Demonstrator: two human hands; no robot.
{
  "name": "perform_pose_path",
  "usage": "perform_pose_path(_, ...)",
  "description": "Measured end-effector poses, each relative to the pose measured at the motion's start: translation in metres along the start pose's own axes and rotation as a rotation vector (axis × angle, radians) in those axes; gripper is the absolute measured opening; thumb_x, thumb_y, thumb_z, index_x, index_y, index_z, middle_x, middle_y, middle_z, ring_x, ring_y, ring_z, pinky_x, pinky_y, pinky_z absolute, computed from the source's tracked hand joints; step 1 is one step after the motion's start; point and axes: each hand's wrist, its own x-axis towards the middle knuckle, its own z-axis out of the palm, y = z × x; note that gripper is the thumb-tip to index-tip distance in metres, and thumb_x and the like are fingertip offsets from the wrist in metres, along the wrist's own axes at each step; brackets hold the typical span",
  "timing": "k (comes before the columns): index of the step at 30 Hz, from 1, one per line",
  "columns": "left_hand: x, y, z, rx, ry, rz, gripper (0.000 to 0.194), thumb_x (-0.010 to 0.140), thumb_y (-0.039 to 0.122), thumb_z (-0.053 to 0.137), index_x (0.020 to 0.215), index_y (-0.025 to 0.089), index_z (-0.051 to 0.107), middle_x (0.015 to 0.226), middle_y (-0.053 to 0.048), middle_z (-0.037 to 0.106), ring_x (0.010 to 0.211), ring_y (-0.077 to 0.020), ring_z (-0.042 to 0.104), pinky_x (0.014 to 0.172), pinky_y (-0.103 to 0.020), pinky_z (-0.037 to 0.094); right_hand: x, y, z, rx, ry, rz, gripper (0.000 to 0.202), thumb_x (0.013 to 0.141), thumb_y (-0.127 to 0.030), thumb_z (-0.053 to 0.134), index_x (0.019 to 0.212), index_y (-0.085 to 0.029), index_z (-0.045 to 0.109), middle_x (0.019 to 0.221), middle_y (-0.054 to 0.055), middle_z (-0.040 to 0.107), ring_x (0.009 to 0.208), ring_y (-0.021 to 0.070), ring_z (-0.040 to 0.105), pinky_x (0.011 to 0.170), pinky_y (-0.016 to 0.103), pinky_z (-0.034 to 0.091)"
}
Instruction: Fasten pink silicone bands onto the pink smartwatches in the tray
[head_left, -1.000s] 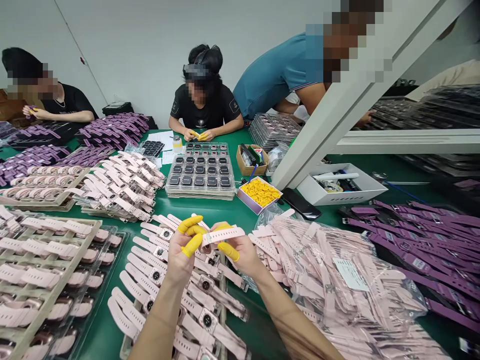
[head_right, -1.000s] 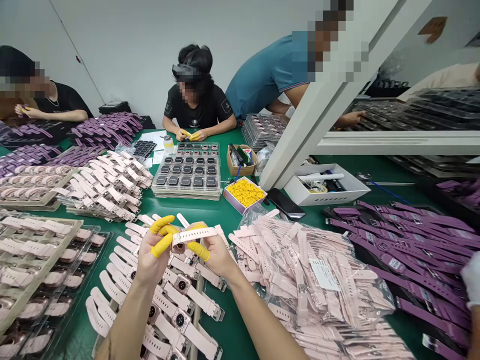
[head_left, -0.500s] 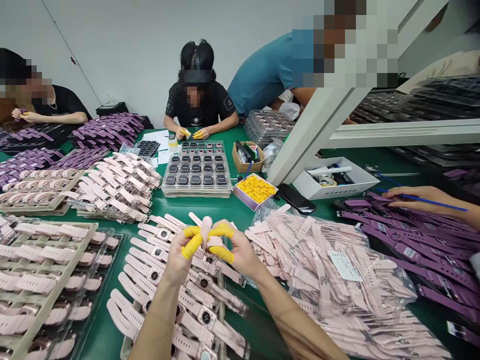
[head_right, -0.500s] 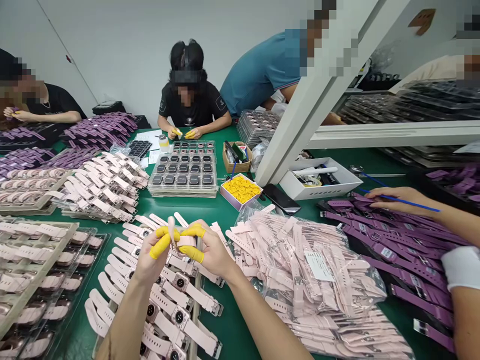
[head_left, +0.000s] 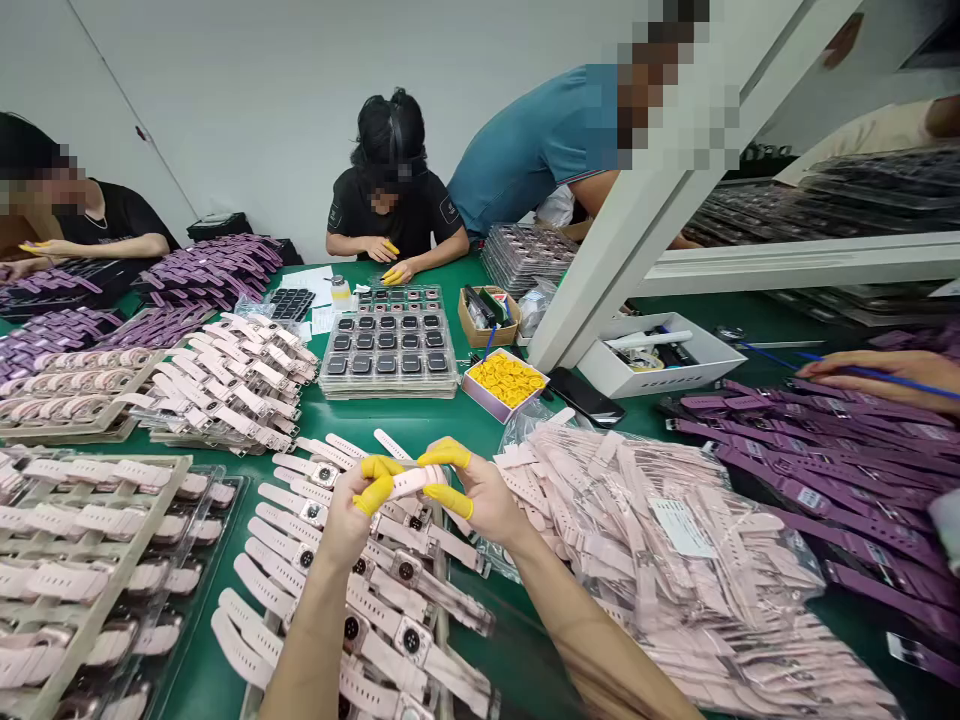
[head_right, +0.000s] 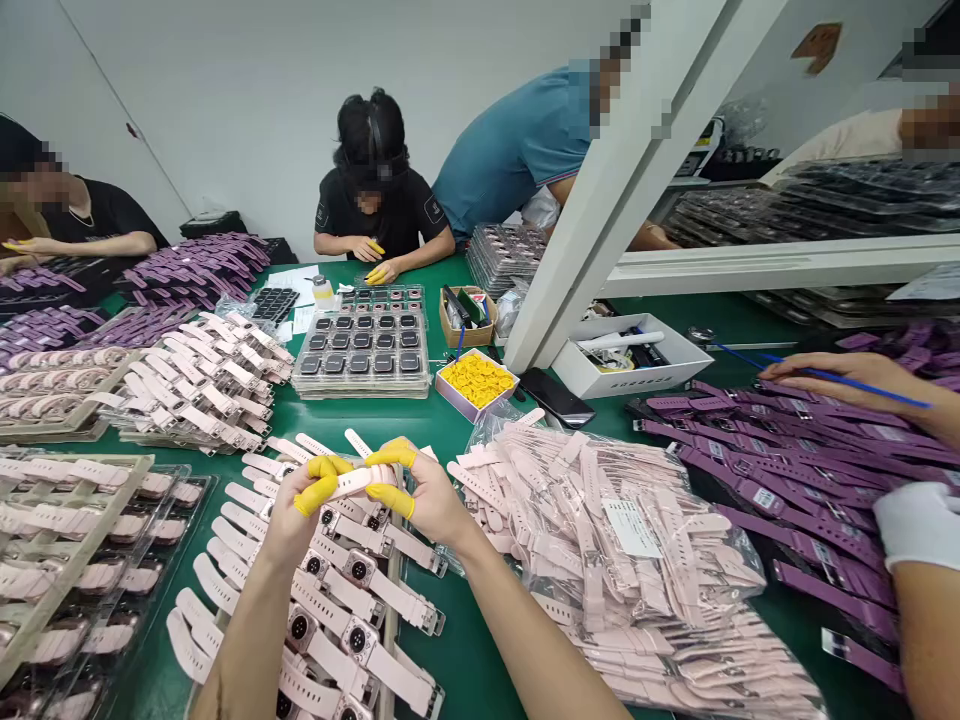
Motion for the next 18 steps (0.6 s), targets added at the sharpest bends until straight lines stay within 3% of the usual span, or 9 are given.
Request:
perform_pose_path(9, -0.001, 0.004, 0.003, 0.219, -0.096, -0.058, 0.037, 0.092, 0.051, 0.067, 0.077, 0.018, 0.063, 0.079, -0.003, 0.062, 0.076, -0.0193, 0.054, 0.076, -0.032, 0.044, 0.002, -0.009, -0.004, -0.136, -0.102, -0.047, 0.035, 0.090, -0.054, 0.074, 0.112, -0.027, 0.078, 0.096, 0.006, 0.065, 0.091, 0.0216, 0.059, 0.081, 0.036, 0.050)
perform_pose_path(14, -0.001, 0.000, 0.004, 0.186, -0.036, -0.049, 0.039, 0.092, 0.051, 0.068, 0.074, 0.018, 0.062, 0.077, -0.002, 0.059, 0.075, -0.0172, 0.052, 0.075, -0.029, 0.043, 0.001, -0.002, -0.002, -0.031, -0.043, 0.071, 0.051, 0.083, -0.061, 0.078, 0.120, -0.026, 0.074, 0.100, 0.005, 0.067, 0.091, 0.0212, 0.063, 0.084, 0.036, 0.052)
perform_pose_path(18, 0.000, -0.004, 0.009, 0.193, 0.005, -0.027, 0.039, 0.091, 0.051, 0.069, 0.074, 0.018, 0.062, 0.076, -0.001, 0.059, 0.075, -0.0169, 0.053, 0.076, -0.029, 0.044, 0.001, -0.005, 0.000, -0.072, -0.034, 0.042, 0.041, 0.087, -0.059, 0.076, 0.110, -0.024, 0.077, 0.096, 0.005, 0.068, 0.086, 0.0202, 0.063, 0.080, 0.035, 0.051)
